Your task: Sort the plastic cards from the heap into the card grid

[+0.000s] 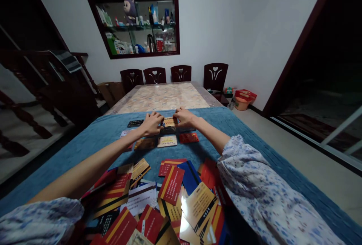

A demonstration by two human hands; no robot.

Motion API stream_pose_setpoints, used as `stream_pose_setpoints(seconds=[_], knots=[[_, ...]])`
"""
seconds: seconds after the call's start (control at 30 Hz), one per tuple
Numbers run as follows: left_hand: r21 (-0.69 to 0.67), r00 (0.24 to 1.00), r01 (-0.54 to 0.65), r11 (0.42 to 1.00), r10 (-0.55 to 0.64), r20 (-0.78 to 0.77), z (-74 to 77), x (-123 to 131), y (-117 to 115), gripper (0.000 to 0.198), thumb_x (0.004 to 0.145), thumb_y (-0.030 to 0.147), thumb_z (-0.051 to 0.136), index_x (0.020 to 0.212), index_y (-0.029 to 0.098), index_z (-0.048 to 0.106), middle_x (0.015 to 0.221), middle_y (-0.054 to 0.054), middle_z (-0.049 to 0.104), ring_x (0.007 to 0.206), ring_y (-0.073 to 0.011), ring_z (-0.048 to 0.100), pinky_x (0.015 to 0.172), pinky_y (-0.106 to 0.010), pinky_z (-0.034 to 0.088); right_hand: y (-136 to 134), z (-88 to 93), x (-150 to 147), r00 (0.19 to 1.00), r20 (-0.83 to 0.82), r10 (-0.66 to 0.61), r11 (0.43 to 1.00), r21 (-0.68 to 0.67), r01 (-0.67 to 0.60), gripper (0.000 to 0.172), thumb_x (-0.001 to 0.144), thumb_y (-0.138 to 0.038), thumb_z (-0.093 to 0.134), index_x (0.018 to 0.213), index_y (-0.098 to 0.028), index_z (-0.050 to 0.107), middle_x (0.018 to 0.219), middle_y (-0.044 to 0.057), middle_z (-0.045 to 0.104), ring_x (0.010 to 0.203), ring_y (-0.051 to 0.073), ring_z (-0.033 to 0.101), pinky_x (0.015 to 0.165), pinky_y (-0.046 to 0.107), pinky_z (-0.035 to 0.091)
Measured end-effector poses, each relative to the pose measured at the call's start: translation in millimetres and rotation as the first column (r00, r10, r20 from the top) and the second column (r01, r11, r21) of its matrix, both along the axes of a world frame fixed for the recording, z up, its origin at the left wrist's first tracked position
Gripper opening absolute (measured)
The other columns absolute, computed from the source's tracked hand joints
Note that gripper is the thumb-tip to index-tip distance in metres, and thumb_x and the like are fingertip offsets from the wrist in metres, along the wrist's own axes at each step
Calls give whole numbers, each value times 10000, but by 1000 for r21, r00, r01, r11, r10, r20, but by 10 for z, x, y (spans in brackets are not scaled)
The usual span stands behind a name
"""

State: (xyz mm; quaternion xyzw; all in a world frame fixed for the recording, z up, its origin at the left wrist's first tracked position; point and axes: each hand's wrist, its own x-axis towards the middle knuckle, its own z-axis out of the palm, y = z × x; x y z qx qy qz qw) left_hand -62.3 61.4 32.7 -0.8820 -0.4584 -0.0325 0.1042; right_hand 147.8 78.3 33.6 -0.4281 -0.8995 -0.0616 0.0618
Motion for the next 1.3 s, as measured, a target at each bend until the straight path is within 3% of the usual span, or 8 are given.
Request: stream_pose_setpoints(seconds=[0.57, 1.3], knots=[[-38, 997, -73, 997, 73, 15, -222, 30, 487, 238, 789, 183, 540, 1009, 182, 632, 1176, -149, 600, 1193, -339, 414, 936, -520, 359, 431, -156, -179, 979, 118, -168, 984, -47, 174, 344, 788, -295, 640, 1105, -178, 705, 1196, 162, 627, 1129, 331, 511, 817, 348, 429], [-135, 992, -109, 985, 100, -76, -333, 96, 763, 292, 728, 158, 560, 993, 153, 682, 1160, -178, 648, 1182, -370, 444, 935, -540, 352, 623, -272, -252, 949, 199, -243, 953, -132, 272, 367, 864, -335, 526, 1167, -214, 693, 1228, 172, 640, 1198, 371, 499, 911, 486, 445]])
